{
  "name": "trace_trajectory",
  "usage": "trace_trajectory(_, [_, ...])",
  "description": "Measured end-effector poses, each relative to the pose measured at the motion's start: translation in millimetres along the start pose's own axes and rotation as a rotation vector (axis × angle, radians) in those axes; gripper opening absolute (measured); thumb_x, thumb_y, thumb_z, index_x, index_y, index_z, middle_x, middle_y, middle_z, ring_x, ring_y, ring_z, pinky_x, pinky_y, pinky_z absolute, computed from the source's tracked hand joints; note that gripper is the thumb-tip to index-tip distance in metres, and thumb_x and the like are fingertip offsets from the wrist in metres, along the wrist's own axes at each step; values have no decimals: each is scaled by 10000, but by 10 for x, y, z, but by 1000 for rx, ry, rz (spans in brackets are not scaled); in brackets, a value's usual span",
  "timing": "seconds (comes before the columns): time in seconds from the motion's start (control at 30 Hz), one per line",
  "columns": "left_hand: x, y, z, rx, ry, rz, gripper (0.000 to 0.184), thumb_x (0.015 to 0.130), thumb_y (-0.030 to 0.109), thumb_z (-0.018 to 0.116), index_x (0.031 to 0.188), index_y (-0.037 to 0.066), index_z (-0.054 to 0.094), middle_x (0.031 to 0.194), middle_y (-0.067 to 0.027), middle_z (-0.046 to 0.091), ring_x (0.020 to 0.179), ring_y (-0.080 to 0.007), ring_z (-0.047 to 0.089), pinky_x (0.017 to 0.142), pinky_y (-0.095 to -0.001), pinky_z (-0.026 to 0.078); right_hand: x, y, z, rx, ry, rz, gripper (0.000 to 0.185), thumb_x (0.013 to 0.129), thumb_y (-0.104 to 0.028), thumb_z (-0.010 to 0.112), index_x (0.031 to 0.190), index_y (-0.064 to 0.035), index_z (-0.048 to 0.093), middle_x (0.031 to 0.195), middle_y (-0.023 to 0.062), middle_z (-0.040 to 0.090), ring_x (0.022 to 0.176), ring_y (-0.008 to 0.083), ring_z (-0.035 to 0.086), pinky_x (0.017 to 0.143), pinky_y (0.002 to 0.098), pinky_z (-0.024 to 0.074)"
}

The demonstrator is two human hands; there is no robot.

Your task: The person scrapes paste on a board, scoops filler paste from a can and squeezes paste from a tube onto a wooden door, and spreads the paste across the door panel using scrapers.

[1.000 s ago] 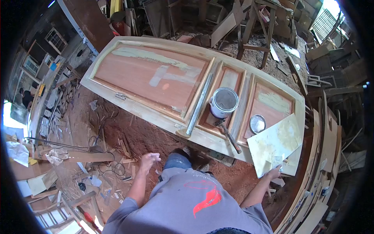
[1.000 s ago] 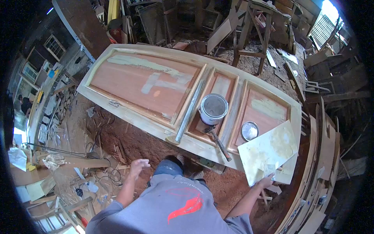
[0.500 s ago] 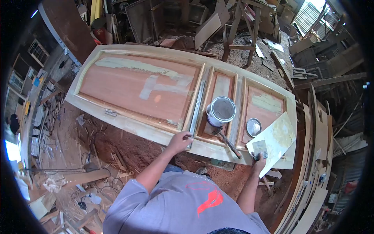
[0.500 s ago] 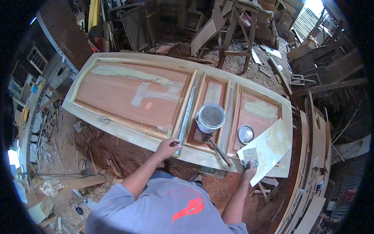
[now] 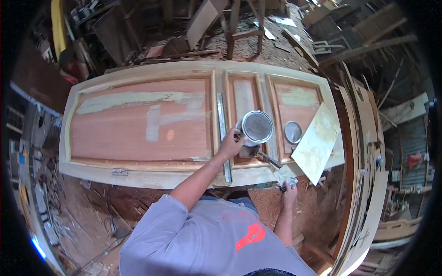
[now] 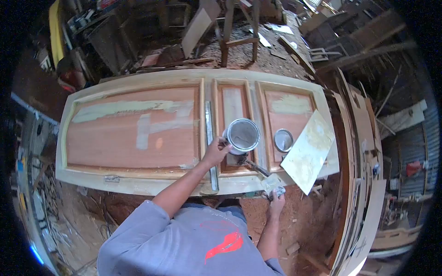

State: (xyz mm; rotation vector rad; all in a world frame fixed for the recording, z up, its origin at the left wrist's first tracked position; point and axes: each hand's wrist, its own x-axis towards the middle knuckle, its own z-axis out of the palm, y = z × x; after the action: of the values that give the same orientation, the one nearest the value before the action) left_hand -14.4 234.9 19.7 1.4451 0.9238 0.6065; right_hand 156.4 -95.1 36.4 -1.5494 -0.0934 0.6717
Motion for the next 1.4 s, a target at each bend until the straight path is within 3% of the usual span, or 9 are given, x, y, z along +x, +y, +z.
trace_trajectory(0.17, [282, -280, 90, -89, 8, -47, 374, 989, 246, 752, 1182, -11, 561, 1013, -92, 715, 910, -136, 701, 819, -289, 566, 9, 55, -95, 29, 95, 17, 282, 1061, -144, 586, 1297, 8, 606, 1147, 129, 716, 866, 237, 747, 708, 373, 653])
trace_trajectory(0.27, [353, -449, 210, 144, 237, 104, 383, 964, 308, 769, 1086, -9, 591, 955, -103, 708, 858, -182, 682, 799, -337, 555, 233, 136, -144, 7, 59, 0, 262, 1054, -146, 598, 1254, 21, 629, 1094, 120, 722, 827, 225, 744, 700, 361, 647])
trace_trajectory(0.4, [135, 246, 107, 22, 24, -56, 249, 964, 180, 759, 995, 36, 558, 876, -48, 649, 826, -114, 638, 759, -298, 534, 430, -51, 9, -91, 14, 53, 242, 1048, -159, 618, 1190, 32, 658, 1035, 93, 714, 796, 206, 733, 686, 334, 621])
trace_trajectory(0.73, [-452, -44, 83, -158, 48, -97, 214, 970, 137, 758, 1005, 63, 561, 875, 20, 606, 818, -49, 595, 726, -234, 497, 803, -162, 64, -73, -149, 3, 228, 1053, -179, 618, 1153, 23, 649, 959, 73, 684, 752, 178, 705, 680, 336, 617])
trace_trajectory(0.97, [-484, -110, 183, -159, 138, -12, 226, 952, 124, 777, 1032, 58, 575, 921, -14, 641, 870, -88, 638, 784, -271, 542, 942, -282, 201, -122, -225, -45, 223, 1044, -196, 637, 1125, 12, 643, 942, 56, 659, 774, 160, 681, 677, 330, 609])
trace_trajectory(1.1, [-210, -11, 191, 42, 234, 39, 300, 919, 243, 805, 985, 33, 602, 890, -93, 693, 845, -167, 680, 782, -336, 558, 1120, -132, 265, -342, -251, -208, 234, 1034, -217, 658, 1131, -4, 649, 961, 47, 662, 817, 152, 670, 694, 325, 602])
trace_trajectory(1.23, [-34, 195, 213, 117, 257, -86, 352, 886, 304, 822, 951, 30, 611, 902, -123, 715, 857, -216, 707, 764, -374, 558, 1291, -20, 393, -101, -285, -134, 276, 1037, -239, 658, 1197, -17, 621, 1014, 66, 661, 833, 183, 679, 720, 347, 613])
trace_trajectory(1.37, [-58, 115, 224, 124, 280, -84, 485, 911, 269, 799, 1250, 11, 569, 1231, -186, 661, 1181, -246, 646, 1029, -391, 514, 1362, -258, 749, 286, -245, 78, 320, 1073, -192, 581, 1335, -10, 549, 1248, 131, 642, 1056, 250, 690, 848, 413, 637])
trace_trajectory(1.4, [-74, 182, 198, 81, 229, -63, 678, 917, 231, 781, 1466, -10, 464, 1443, -227, 558, 1358, -272, 547, 1144, -407, 441, 1477, -237, 831, 359, -260, 76, 317, 1079, -178, 563, 1345, -6, 543, 1278, 137, 637, 1095, 260, 684, 882, 424, 634])
